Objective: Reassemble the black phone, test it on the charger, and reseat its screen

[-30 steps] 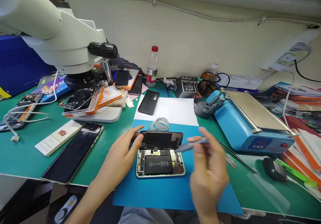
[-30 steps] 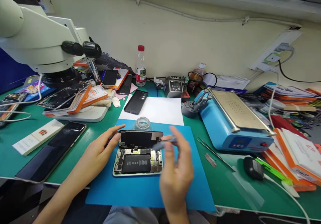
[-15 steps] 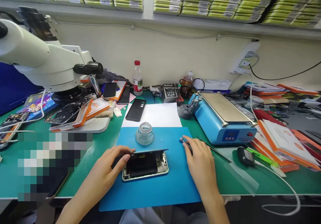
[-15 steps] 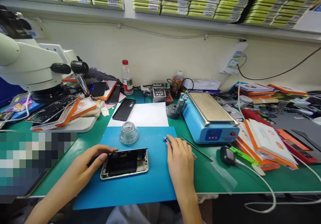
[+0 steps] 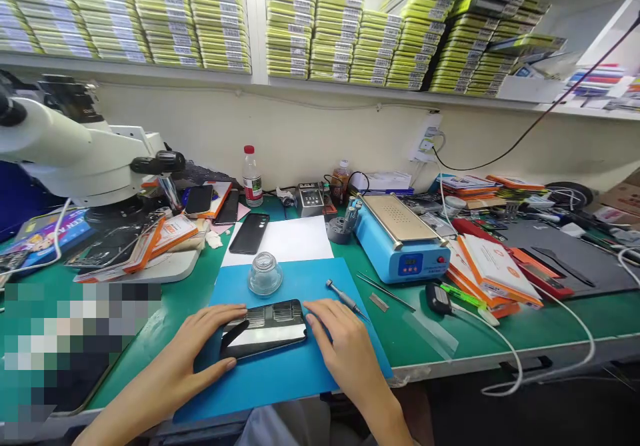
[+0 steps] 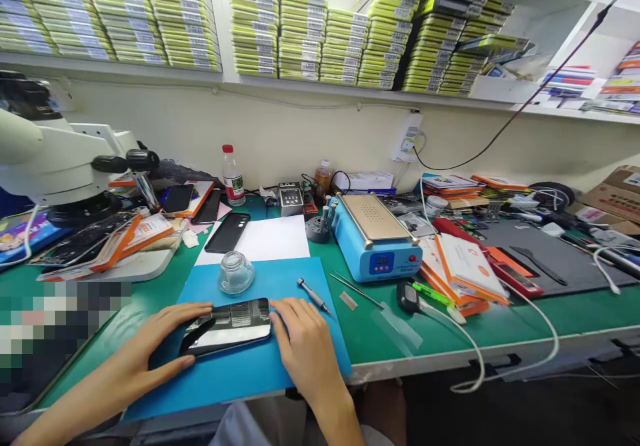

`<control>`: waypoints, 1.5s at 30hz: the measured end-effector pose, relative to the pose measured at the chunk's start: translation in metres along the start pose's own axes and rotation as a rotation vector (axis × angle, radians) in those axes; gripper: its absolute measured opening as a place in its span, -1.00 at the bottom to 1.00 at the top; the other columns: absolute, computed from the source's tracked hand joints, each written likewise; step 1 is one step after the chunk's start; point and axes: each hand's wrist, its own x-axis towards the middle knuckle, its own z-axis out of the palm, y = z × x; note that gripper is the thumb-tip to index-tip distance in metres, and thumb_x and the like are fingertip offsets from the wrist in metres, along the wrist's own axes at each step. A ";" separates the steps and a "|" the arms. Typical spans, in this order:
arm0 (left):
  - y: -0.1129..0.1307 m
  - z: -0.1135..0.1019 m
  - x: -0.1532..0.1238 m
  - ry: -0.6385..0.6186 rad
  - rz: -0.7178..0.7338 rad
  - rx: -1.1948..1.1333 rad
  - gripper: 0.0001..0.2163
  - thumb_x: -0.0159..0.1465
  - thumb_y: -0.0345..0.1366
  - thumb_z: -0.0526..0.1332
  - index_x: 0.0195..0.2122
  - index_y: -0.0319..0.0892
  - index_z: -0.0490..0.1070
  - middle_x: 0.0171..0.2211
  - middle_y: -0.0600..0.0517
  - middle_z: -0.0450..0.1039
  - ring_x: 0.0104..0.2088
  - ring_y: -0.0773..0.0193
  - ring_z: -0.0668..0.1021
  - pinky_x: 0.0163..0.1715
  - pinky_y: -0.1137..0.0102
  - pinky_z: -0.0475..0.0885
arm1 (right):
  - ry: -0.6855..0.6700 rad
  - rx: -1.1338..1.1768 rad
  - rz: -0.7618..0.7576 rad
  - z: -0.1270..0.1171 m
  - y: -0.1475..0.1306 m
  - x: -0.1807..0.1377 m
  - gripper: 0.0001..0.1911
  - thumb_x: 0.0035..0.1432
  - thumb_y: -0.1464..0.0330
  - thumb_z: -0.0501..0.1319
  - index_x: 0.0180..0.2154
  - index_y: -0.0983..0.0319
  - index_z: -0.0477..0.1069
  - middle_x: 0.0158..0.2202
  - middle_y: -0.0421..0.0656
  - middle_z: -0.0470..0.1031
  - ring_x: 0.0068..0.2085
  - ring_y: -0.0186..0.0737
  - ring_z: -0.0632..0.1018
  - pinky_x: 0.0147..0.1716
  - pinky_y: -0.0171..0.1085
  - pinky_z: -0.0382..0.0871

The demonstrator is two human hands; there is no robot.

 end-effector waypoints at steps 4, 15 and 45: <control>0.007 -0.002 0.000 0.025 0.004 0.021 -0.50 0.38 -0.14 0.28 0.35 0.22 0.37 0.36 0.06 0.40 0.36 -0.08 0.42 0.32 0.04 0.40 | -0.034 0.051 -0.048 0.002 0.000 -0.008 -0.73 0.50 0.37 0.12 0.04 0.09 0.58 -0.06 -0.17 0.66 -0.07 -0.12 0.64 -0.04 -0.09 0.55; 0.025 -0.015 -0.002 0.013 -0.031 -0.025 -0.45 0.35 -0.22 0.32 0.36 0.19 0.34 0.38 0.05 0.38 0.35 -0.06 0.44 0.34 0.07 0.36 | 0.004 0.036 -0.130 0.001 0.004 -0.006 -0.72 0.46 0.41 0.14 -0.04 0.11 0.63 -0.12 -0.16 0.68 -0.10 -0.15 0.66 -0.05 -0.08 0.59; 0.040 0.025 0.012 0.317 0.403 0.515 -0.64 0.27 -0.36 0.43 0.04 -0.15 0.39 0.18 -0.24 0.39 0.06 -0.10 0.59 -0.01 0.06 0.61 | -0.093 0.189 0.234 0.008 0.004 0.004 -0.62 0.49 0.16 0.06 -0.04 0.07 0.64 0.04 -0.10 0.64 0.14 0.06 0.58 0.23 0.11 0.41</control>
